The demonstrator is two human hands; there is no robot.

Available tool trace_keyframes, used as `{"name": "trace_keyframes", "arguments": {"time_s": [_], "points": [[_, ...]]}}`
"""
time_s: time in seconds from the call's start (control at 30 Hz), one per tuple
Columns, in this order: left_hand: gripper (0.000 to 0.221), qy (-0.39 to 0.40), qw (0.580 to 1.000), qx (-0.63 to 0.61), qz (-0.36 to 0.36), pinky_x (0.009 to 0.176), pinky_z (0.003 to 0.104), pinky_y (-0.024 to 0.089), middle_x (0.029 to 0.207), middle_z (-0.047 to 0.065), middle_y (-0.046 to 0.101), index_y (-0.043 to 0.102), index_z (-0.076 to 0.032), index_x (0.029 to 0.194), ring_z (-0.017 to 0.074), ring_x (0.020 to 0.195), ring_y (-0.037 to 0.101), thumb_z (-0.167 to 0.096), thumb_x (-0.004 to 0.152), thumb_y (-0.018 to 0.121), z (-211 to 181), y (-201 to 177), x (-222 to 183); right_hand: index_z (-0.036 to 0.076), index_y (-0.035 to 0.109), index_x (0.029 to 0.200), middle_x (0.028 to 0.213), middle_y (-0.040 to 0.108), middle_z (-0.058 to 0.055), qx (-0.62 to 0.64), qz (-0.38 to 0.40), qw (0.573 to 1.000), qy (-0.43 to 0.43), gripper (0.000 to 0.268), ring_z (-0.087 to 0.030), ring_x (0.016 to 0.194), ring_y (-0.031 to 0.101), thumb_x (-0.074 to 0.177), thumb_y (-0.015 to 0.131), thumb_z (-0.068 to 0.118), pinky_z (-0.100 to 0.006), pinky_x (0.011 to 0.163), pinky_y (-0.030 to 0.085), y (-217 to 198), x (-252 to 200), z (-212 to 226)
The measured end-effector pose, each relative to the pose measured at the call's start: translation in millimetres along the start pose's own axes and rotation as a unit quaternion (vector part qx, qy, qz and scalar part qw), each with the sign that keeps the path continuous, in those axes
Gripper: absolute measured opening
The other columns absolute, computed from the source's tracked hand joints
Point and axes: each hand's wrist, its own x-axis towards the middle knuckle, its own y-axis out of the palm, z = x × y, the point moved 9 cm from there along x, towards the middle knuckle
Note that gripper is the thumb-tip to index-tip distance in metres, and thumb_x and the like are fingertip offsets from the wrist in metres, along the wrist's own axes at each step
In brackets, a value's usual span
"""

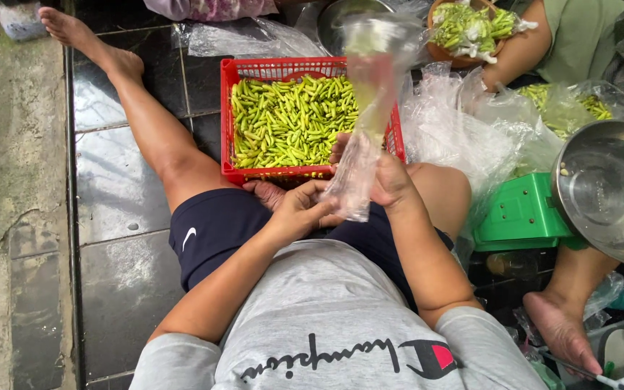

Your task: The person sorts green peppers from a red plastic crate into small clear plastic bags while sitting on the floor.

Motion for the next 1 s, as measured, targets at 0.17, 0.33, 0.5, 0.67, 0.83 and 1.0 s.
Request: {"name": "trace_keyframes", "arguments": {"time_s": [0.17, 0.33, 0.5, 0.67, 0.83, 1.0], "points": [[0.018, 0.092, 0.963, 0.22, -0.123, 0.062, 0.034, 0.059, 0.075, 0.008, 0.069, 0.073, -0.008, 0.093, 0.0144, 0.068, 0.065, -0.021, 0.087, 0.084, 17.8, -67.7, 20.1, 0.014, 0.052, 0.141, 0.131, 0.056, -0.01, -0.202, -0.187, 0.953, -0.125, 0.038, -0.023, 0.116, 0.057, 0.106, 0.054, 0.029, -0.041, 0.101, 0.044, 9.5, -24.7, 26.6], [0.031, 0.269, 0.855, 0.411, -0.168, 0.07, 0.03, 0.054, 0.083, 0.005, 0.069, 0.066, -0.012, 0.077, 0.0247, 0.078, 0.069, -0.029, 0.078, 0.092, -37.3, -58.8, -4.7, 0.014, 0.026, 0.157, 0.123, 0.033, -0.008, -0.499, -0.175, 0.802, -0.278, 0.082, -0.021, 0.115, 0.033, 0.086, 0.058, -0.013, -0.024, 0.098, 0.031, 78.2, -59.0, 37.1], [0.023, 0.158, 0.919, 0.309, -0.189, 0.065, 0.028, 0.052, 0.073, 0.003, 0.071, 0.066, -0.011, 0.083, 0.0105, 0.072, 0.062, -0.024, 0.087, 0.084, 11.1, -90.0, 9.5, 0.029, 0.071, 0.128, 0.109, 0.073, 0.008, -0.743, -0.029, 0.619, -0.255, 0.035, -0.014, 0.11, 0.063, 0.093, 0.073, 0.03, -0.039, 0.104, 0.036, 36.3, -42.3, -34.3], [0.017, 0.121, 0.977, 0.158, -0.079, 0.074, 0.022, 0.048, 0.075, -0.006, 0.064, 0.061, -0.011, 0.091, 0.0051, 0.076, 0.056, -0.018, 0.096, 0.076, 26.9, -83.0, 9.6, 0.013, 0.077, 0.099, 0.089, 0.072, 0.0, -0.523, -0.063, 0.836, -0.152, 0.007, -0.015, 0.089, 0.063, 0.094, 0.073, 0.015, -0.032, 0.089, 0.048, 21.9, -43.5, -46.8], [0.033, 0.049, 0.975, 0.215, -0.005, 0.067, 0.02, 0.048, 0.07, -0.005, 0.064, 0.058, -0.008, 0.101, 0.0073, 0.065, 0.06, -0.012, 0.083, 0.086, 38.0, -73.4, 4.0, 0.009, 0.064, 0.106, 0.098, 0.071, -0.006, -0.165, -0.094, 0.982, -0.004, 0.012, -0.016, 0.092, 0.068, 0.106, 0.056, 0.017, -0.029, 0.089, 0.052, -43.1, -30.5, -87.1], [0.012, 0.022, 0.997, 0.013, -0.077, 0.088, 0.032, 0.06, 0.084, 0.001, 0.069, 0.059, -0.01, 0.1, 0.0092, 0.082, 0.068, -0.021, 0.103, 0.065, 24.4, -85.9, 11.7, 0.01, 0.055, 0.098, 0.072, 0.043, 0.003, -0.299, -0.089, 0.949, -0.036, 0.02, -0.008, 0.071, 0.047, 0.109, 0.052, 0.026, -0.025, 0.073, 0.043, -18.4, -34.3, -70.0]]}}
